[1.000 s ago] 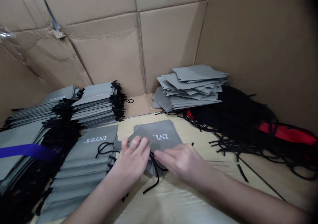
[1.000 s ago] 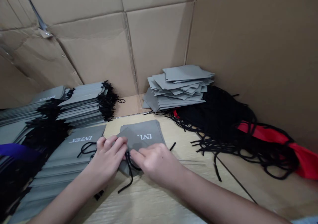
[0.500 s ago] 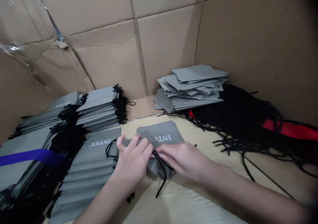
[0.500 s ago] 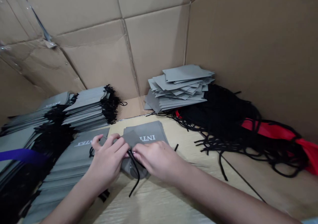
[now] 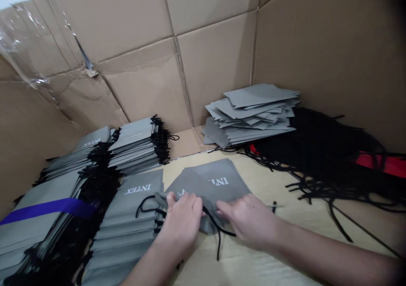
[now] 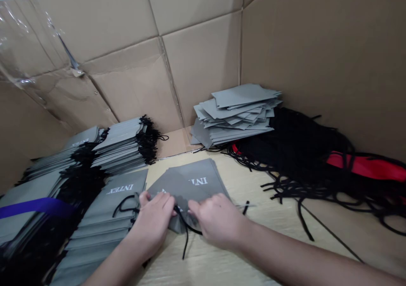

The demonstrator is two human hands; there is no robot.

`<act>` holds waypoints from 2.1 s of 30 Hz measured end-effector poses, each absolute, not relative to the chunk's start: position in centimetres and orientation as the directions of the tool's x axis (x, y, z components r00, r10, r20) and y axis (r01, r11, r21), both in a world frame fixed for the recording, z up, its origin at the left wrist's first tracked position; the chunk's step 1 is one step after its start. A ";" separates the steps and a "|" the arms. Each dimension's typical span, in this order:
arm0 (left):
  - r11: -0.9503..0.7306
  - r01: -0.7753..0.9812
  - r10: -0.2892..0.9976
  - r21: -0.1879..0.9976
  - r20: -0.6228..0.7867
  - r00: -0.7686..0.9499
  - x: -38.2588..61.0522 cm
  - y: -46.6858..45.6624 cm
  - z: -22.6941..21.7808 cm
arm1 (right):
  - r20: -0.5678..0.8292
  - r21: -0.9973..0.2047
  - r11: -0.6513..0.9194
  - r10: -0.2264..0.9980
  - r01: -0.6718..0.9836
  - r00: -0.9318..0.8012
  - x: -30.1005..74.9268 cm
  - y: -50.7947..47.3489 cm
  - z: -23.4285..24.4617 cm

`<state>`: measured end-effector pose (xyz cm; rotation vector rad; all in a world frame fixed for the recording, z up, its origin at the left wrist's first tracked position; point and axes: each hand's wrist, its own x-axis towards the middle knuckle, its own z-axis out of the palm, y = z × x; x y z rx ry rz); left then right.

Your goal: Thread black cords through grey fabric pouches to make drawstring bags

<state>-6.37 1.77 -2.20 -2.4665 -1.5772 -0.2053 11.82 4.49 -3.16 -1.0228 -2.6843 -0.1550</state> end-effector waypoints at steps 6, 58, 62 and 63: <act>-0.439 0.886 0.861 -0.151 0.212 0.463 -6.1 2.2 -2.4 | 0.274 0.002 0.708 0.678 0.706 -0.682 11.9 5.2 -2.6; -0.482 0.870 0.824 0.102 0.391 0.410 -10.8 3.1 0.6 | 0.670 0.006 0.844 0.395 0.536 -0.629 13.3 7.2 -2.5; -0.525 0.851 0.794 0.021 0.372 0.481 -9.8 2.7 0.3 | 0.709 0.065 0.866 0.309 0.495 -0.634 12.8 6.5 -2.7; -0.544 0.839 0.780 0.009 0.373 0.502 -9.6 2.6 0.2 | 0.721 0.074 0.869 0.291 0.488 -0.628 12.6 6.2 -2.8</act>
